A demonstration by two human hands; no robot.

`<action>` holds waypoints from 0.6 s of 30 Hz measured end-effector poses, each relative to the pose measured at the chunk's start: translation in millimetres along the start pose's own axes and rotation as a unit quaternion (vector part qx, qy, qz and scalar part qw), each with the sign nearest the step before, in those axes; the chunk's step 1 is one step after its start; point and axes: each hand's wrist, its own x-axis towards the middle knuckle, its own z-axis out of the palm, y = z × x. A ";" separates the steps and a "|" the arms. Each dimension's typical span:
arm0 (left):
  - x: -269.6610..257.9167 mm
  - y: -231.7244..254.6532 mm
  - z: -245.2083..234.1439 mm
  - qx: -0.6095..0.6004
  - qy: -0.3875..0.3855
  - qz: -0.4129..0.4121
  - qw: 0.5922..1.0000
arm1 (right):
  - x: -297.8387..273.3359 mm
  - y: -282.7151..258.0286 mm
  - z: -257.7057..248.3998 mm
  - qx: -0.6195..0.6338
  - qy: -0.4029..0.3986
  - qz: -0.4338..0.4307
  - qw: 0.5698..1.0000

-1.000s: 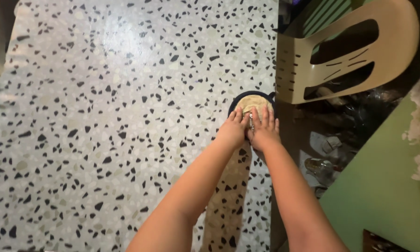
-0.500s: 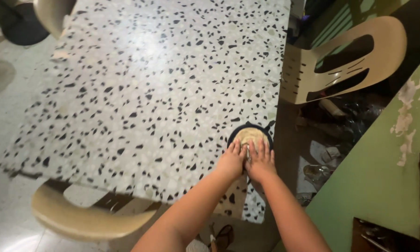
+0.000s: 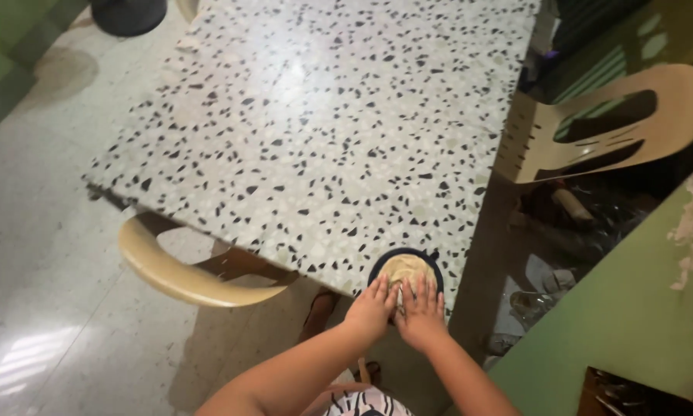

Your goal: Cleaning a small circular cloth pad by rubbing it against a table surface with hands.

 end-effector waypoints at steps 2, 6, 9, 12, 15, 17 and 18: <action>-11.5 -11.3 -6.8 0.007 -0.009 -0.018 1.000 | 7.4 -15.8 -9.8 -0.005 -0.021 -0.011 1.000; -24.3 -40.8 -26.0 -0.037 -0.021 -0.085 0.996 | 39.4 -46.0 -16.5 -0.010 -0.032 -0.066 0.997; -28.2 -66.7 -32.3 -0.054 -0.034 -0.158 0.985 | 67.5 -80.2 -31.3 -0.014 -0.045 -0.098 0.994; -31.3 -98.9 -37.7 -0.061 -0.005 -0.216 0.974 | 100.2 -109.9 -42.5 -0.024 -0.032 -0.153 0.987; -35.2 -137.2 -49.9 -0.052 0.023 -0.249 0.967 | 134.4 -144.8 -59.5 -0.036 -0.024 -0.194 0.980; -35.7 -161.7 -59.2 -0.043 0.033 -0.269 0.962 | 161.0 -165.5 -64.3 -0.043 -0.019 -0.217 0.975; -35.4 -173.5 -64.1 -0.032 0.044 -0.283 0.958 | 174.2 -175.3 -66.9 -0.048 -0.011 -0.236 0.970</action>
